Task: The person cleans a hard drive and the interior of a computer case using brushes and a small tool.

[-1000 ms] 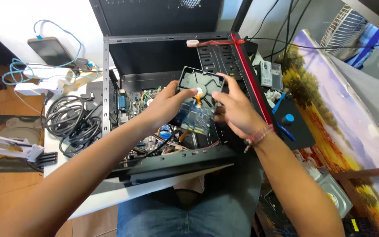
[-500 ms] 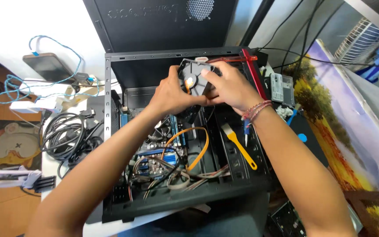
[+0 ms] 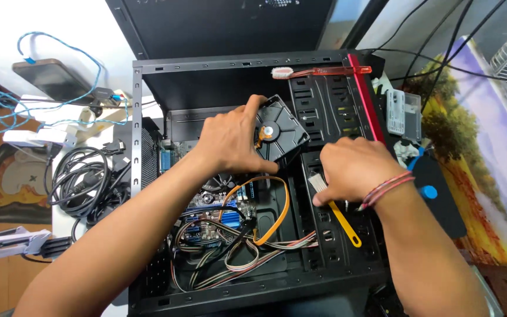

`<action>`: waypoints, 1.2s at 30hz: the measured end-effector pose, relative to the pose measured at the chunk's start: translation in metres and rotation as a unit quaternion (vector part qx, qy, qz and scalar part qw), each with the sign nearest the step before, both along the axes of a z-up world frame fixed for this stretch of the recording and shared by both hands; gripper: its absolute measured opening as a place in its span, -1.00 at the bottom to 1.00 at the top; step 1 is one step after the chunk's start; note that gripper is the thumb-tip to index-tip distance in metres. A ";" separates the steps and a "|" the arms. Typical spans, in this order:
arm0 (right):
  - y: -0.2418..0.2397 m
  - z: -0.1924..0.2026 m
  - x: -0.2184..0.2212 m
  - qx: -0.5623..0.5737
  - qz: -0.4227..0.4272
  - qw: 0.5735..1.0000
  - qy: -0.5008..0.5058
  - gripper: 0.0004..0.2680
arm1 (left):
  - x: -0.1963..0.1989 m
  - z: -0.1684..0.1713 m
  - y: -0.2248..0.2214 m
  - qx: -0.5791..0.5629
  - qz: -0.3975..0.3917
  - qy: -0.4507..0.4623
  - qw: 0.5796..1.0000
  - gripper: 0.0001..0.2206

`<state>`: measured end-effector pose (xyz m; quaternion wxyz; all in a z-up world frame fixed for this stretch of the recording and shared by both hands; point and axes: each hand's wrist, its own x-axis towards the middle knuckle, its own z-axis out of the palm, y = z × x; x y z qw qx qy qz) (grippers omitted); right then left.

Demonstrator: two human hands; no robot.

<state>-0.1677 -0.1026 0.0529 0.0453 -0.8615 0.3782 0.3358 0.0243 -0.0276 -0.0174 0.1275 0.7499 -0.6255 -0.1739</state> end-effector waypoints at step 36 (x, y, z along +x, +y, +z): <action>-0.059 -0.056 0.002 0.270 -0.241 0.670 -0.648 -0.95 | 0.000 0.001 0.011 -0.133 -0.009 0.025 0.991 0.09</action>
